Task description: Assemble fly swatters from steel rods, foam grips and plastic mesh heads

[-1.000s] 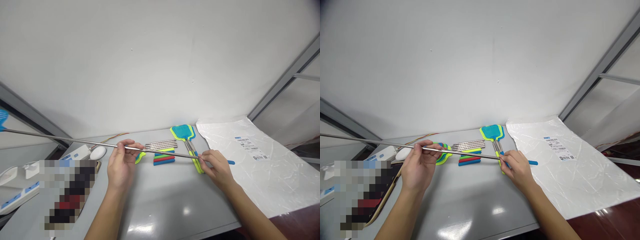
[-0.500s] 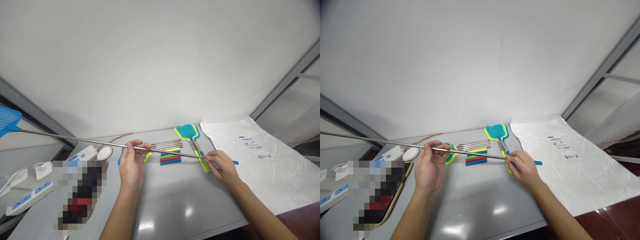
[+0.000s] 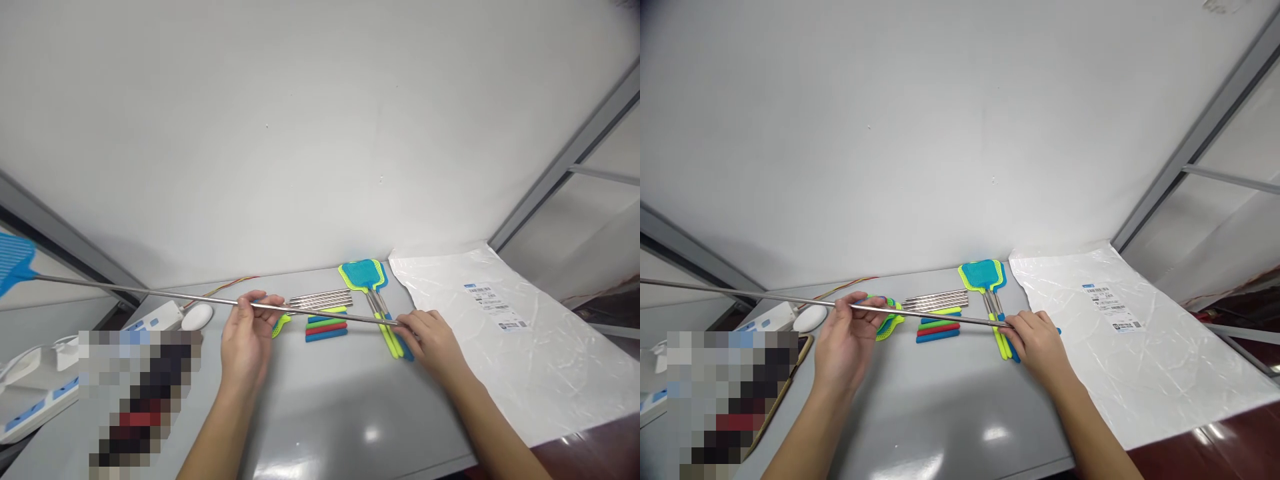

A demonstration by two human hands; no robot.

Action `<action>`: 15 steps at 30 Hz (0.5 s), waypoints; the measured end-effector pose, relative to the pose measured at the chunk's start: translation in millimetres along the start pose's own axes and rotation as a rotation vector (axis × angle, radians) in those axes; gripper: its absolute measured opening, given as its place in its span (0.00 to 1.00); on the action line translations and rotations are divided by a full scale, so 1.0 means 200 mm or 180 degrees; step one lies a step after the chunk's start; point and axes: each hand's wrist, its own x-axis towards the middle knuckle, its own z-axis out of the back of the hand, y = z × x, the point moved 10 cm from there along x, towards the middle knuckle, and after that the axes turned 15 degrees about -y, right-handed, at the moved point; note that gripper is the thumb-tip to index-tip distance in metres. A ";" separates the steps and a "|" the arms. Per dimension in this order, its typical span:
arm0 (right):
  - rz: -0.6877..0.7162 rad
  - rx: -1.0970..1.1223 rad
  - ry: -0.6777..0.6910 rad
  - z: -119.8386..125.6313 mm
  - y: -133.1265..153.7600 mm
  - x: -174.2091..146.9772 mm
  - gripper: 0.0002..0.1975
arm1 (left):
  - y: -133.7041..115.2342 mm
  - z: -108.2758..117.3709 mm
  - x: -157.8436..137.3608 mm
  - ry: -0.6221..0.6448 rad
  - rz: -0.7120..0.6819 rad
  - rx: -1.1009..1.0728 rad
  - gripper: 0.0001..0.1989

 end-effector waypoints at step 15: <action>0.0162 0.0142 -0.0183 0.02 0.09 0.00 0.08 | 0.22 -0.17 -0.17 0.1118 0.0430 0.0692 0.12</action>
